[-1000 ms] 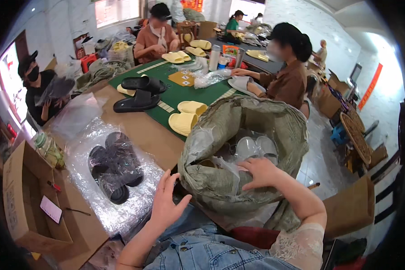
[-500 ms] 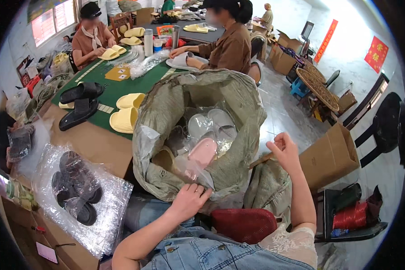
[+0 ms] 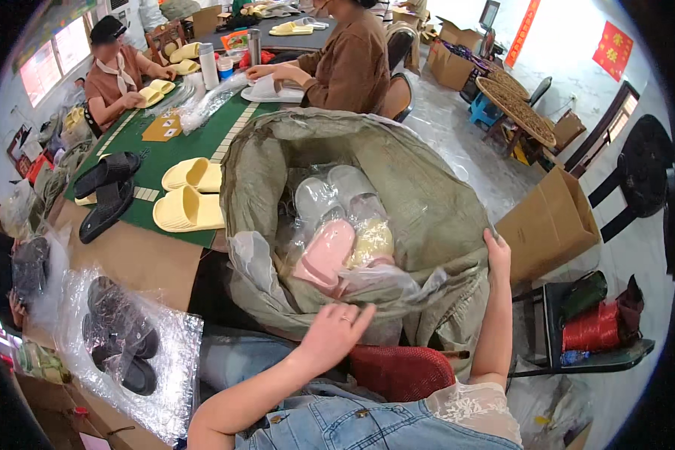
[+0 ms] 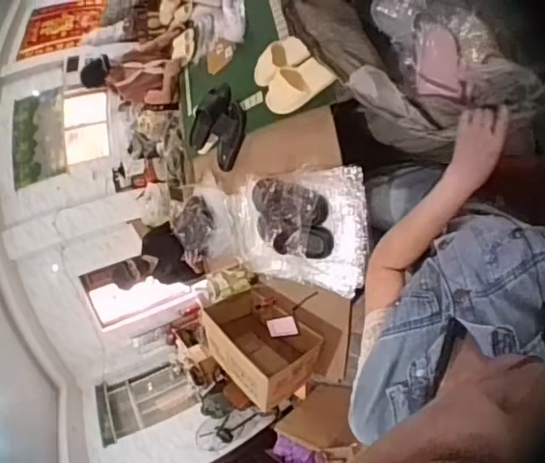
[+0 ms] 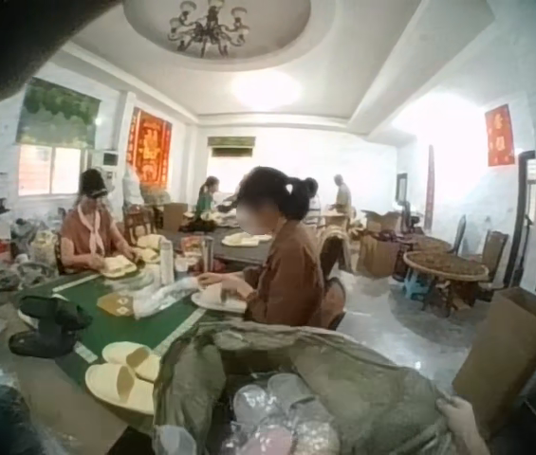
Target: The person wraps pairs of slippers in bubble wrap and places them into a large green sack. The person handles multiple pairs of slippers in various colors, including white, yellow, pink, and black, wrapping each pair individually before adding them to the sack.
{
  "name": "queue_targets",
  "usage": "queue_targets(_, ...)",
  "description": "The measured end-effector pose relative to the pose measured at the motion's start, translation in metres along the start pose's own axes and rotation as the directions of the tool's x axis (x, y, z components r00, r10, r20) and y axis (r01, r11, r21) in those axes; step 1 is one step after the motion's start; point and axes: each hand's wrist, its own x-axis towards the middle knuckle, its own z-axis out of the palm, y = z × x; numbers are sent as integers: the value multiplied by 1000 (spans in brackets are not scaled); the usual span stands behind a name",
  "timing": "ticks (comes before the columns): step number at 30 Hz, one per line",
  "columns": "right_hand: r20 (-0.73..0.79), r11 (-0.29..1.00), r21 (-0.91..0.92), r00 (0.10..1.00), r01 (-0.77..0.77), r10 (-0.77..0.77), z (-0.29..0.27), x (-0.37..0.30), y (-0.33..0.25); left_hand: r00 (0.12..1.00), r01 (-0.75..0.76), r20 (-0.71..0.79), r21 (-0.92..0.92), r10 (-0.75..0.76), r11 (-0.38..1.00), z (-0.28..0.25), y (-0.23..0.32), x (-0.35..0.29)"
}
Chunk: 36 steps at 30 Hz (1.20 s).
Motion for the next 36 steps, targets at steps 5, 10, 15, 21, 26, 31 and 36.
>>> queue_targets(5,-267,879,-475,958,-39,-102,-62,94,83,996,88,4,-15,-88,996,14,-18,-7)
queue_targets(10,-301,653,-744,944,-141,-139,-33,147,92,999,50,-14,-51,-51,997,11,-12,-6)
queue_targets(15,-429,753,-638,886,-161,-174,-32,185,137,997,-73,21,-80,75,994,-1,-2,-5)
queue_targets(21,-352,840,-531,931,-113,-97,-56,213,148,993,-116,-8,-187,117,975,-4,-3,-17)
queue_targets(26,-183,685,-720,924,106,-335,-16,186,123,999,-35,21,-202,40,979,-7,-5,-27)
queue_targets(31,-6,832,-521,974,189,-225,-47,183,106,998,-67,-21,-205,64,976,-7,-8,-28)
queue_targets(36,-38,936,-352,998,24,-40,-17,191,108,999,-36,4,-175,38,984,-9,-11,-30)
